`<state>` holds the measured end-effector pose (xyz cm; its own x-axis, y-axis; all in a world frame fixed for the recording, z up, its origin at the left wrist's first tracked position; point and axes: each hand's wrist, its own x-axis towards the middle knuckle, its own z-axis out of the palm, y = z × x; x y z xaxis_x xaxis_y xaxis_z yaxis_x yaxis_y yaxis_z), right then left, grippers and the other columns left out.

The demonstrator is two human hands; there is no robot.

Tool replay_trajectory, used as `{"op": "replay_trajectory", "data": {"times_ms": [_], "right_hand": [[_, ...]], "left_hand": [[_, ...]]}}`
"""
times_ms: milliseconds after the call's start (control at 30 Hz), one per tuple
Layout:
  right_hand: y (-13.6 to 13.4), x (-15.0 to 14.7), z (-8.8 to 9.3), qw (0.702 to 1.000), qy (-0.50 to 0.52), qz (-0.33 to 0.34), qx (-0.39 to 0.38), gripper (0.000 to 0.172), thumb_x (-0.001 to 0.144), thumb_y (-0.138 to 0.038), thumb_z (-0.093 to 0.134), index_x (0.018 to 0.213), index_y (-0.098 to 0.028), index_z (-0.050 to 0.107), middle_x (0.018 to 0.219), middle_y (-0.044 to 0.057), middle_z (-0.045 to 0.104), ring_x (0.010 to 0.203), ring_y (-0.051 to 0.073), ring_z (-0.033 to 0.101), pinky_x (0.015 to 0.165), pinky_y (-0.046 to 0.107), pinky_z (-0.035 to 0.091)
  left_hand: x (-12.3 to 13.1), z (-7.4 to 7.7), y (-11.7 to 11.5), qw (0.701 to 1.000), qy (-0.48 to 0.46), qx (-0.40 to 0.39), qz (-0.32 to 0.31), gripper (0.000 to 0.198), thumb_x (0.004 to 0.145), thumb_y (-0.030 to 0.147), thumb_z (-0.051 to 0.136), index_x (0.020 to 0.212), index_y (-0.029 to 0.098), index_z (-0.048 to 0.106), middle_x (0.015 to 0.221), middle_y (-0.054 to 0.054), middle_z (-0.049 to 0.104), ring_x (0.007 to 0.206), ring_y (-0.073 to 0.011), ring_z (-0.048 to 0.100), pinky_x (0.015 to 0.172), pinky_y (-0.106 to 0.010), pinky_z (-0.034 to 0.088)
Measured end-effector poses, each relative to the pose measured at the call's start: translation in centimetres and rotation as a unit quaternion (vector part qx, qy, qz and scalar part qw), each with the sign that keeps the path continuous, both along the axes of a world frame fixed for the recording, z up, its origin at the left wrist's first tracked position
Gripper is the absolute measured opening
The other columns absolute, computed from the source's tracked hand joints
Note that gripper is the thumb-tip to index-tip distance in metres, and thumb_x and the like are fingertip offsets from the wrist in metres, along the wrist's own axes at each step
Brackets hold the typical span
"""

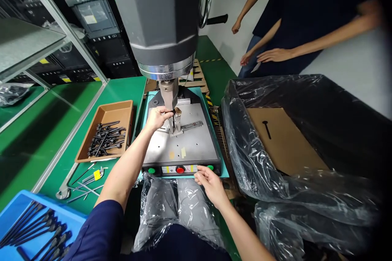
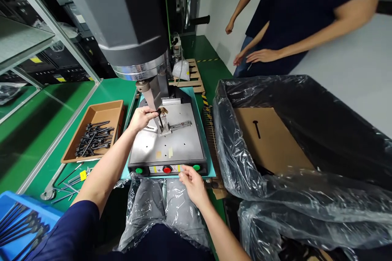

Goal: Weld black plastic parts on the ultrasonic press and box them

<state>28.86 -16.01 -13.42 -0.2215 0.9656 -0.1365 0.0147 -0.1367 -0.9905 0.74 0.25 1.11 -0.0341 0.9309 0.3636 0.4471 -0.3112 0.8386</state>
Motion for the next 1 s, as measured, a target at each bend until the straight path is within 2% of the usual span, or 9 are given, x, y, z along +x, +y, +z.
{"op": "replay_trajectory", "data": {"times_ms": [267, 333, 467, 533, 633, 700, 767, 867, 1000], "right_hand": [[-0.7, 0.6, -0.3, 1.0, -0.008, -0.001, 0.01, 0.052, 0.081, -0.062, 0.067, 0.108, -0.017, 0.066, 0.086, 0.009, 0.072, 0.075, 0.025, 0.071, 0.07, 0.041, 0.058], [-1.0, 1.0, -0.9, 0.999, -0.03, -0.007, 0.011, 0.05, 0.082, -0.061, 0.066, 0.105, -0.017, 0.068, 0.086, 0.009, 0.073, 0.075, 0.025, 0.071, 0.07, 0.04, 0.057], [-1.6, 2.6, -2.6, 0.995, -0.097, -0.028, 0.011, 0.044, 0.082, -0.056, 0.064, 0.102, -0.017, 0.069, 0.084, 0.008, 0.073, 0.073, 0.024, 0.069, 0.07, 0.04, 0.056], [-1.9, 3.6, -3.6, 0.988, -0.145, -0.044, 0.013, 0.041, 0.083, -0.053, 0.06, 0.101, -0.017, 0.069, 0.086, 0.009, 0.073, 0.077, 0.025, 0.069, 0.076, 0.043, 0.055], [-2.3, 4.9, -5.5, 0.973, -0.217, -0.077, 0.005, 0.041, 0.083, -0.051, 0.056, 0.1, -0.017, 0.069, 0.094, 0.012, 0.073, 0.088, 0.029, 0.068, 0.086, 0.047, 0.051], [-2.5, 5.4, -6.9, 0.965, -0.244, -0.086, -0.041, 0.043, 0.081, -0.05, 0.058, 0.105, -0.015, 0.069, 0.107, 0.016, 0.071, 0.101, 0.03, 0.065, 0.094, 0.048, 0.047], [-2.6, 5.4, -8.5, 0.959, -0.252, -0.084, -0.1, 0.05, 0.079, -0.048, 0.063, 0.113, -0.013, 0.067, 0.121, 0.019, 0.067, 0.114, 0.032, 0.061, 0.102, 0.047, 0.043], [-2.6, 5.0, -10.6, 0.952, -0.247, -0.083, -0.162, 0.061, 0.077, -0.05, 0.069, 0.122, -0.011, 0.064, 0.132, 0.022, 0.06, 0.125, 0.034, 0.054, 0.108, 0.05, 0.036], [-2.3, 4.9, -12.1, 0.943, -0.224, -0.108, -0.222, 0.065, 0.08, -0.059, 0.066, 0.129, -0.016, 0.059, 0.139, 0.021, 0.055, 0.132, 0.032, 0.048, 0.109, 0.049, 0.035]], "left_hand": [[0.5, 0.6, -1.8, 0.985, 0.157, 0.071, 0.013, 0.019, 0.083, 0.029, 0.062, 0.091, 0.02, 0.076, 0.093, -0.007, 0.069, 0.097, -0.0223, 0.063, 0.092, -0.034, 0.046], [0.7, 0.6, -2.0, 0.985, 0.152, 0.077, 0.012, 0.019, 0.084, 0.029, 0.061, 0.091, 0.019, 0.075, 0.094, -0.007, 0.069, 0.096, -0.0211, 0.062, 0.091, -0.032, 0.046], [1.3, -0.2, -1.0, 0.998, 0.017, 0.034, 0.043, 0.02, 0.082, 0.03, 0.064, 0.067, 0.016, 0.067, 0.074, -0.003, 0.066, 0.076, -0.0154, 0.06, 0.074, -0.025, 0.046], [1.7, -0.7, -0.1, 0.996, -0.07, 0.003, 0.057, 0.019, 0.077, 0.027, 0.068, 0.063, 0.015, 0.062, 0.065, -0.001, 0.061, 0.065, -0.0122, 0.056, 0.065, -0.023, 0.043], [2.3, -0.8, 0.8, 0.977, -0.196, -0.048, 0.066, 0.018, 0.07, 0.017, 0.071, 0.065, 0.015, 0.054, 0.062, 0.002, 0.059, 0.057, -0.0087, 0.052, 0.061, -0.021, 0.042], [2.7, -0.3, 0.9, 0.958, -0.253, -0.102, 0.082, 0.022, 0.068, 0.012, 0.07, 0.067, 0.016, 0.049, 0.062, 0.004, 0.058, 0.055, -0.0075, 0.052, 0.06, -0.02, 0.042], [3.1, 0.4, 0.7, 0.942, -0.283, -0.148, 0.099, 0.024, 0.068, 0.009, 0.069, 0.07, 0.017, 0.046, 0.063, 0.005, 0.058, 0.053, -0.0067, 0.051, 0.06, -0.02, 0.042], [3.3, 1.1, 0.1, 0.934, -0.302, -0.17, 0.091, 0.024, 0.07, 0.008, 0.068, 0.073, 0.017, 0.046, 0.066, 0.004, 0.06, 0.055, -0.0069, 0.054, 0.064, -0.021, 0.044], [2.8, 1.0, 0.1, 0.928, -0.324, -0.178, 0.052, 0.025, 0.071, 0.012, 0.072, 0.076, 0.017, 0.048, 0.069, 0.002, 0.062, 0.06, -0.0084, 0.057, 0.065, -0.022, 0.044]]}}
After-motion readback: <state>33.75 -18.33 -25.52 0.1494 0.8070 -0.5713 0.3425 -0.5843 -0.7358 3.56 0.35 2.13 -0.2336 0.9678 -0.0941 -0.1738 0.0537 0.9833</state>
